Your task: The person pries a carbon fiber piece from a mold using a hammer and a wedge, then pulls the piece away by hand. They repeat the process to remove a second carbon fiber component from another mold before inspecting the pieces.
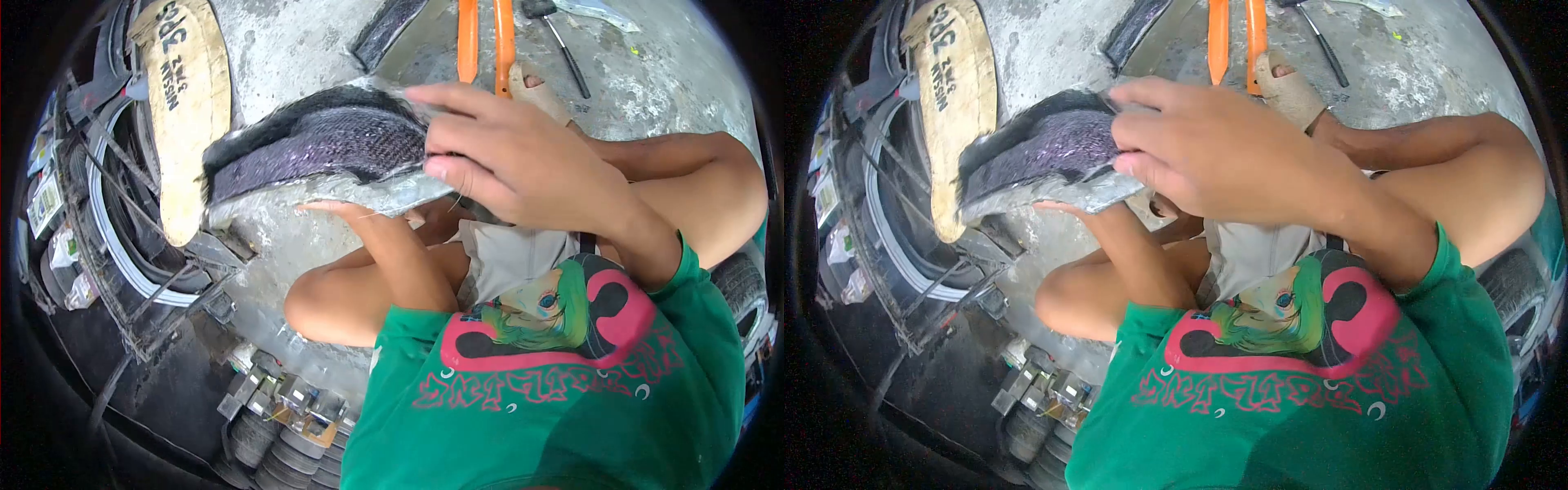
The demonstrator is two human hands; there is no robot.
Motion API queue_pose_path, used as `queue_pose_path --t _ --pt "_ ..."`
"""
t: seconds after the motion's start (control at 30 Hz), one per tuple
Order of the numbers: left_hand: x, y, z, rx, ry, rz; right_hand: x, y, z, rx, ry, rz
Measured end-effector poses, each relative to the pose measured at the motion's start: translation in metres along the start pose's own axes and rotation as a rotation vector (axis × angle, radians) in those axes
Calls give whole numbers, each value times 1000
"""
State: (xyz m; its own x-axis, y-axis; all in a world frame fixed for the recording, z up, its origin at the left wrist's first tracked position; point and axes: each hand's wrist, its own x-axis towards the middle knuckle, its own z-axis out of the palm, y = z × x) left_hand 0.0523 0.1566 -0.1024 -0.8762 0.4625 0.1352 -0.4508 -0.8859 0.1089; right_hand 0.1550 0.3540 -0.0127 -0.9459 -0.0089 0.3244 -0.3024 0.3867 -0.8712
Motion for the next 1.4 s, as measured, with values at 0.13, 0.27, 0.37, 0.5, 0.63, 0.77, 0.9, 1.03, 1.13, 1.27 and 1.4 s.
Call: queue_pose_path --t 0.13,0.27,0.37,0.5,0.63,0.77,0.9,1.03,1.13,1.27,1.4 --pt "5 18 -17 252 66 161 -4 -3 8 11 -221 155" --pt "1 3 18 -78 88 -98 -9 8 7 34 -308 165" --pt "-13 -4 4 -34 186 -38 -8 9 12 44 -341 152" --pt "-16 2 -4 197 154 56 -13 17 32 42 -291 189" --pt "-18 4 -17 410 186 95 -18 24 43 37 -228 183" --pt "-19 10 -27 540 205 95 -12 16 40 52 -237 183" --pt "-23 11 -29 639 211 127 -12 12 44 27 -168 145" --pt "-24 15 -31 721 217 145 -13 9 45 47 -138 140" --pt "-24 18 -30 790 216 166 -15 9 46 18 -126 130" --pt "-20 25 -31 869 210 181 -15 7 46 32 -107 147" --pt "-17 31 -32 989 202 212 -17 8 46 44 -107 139"
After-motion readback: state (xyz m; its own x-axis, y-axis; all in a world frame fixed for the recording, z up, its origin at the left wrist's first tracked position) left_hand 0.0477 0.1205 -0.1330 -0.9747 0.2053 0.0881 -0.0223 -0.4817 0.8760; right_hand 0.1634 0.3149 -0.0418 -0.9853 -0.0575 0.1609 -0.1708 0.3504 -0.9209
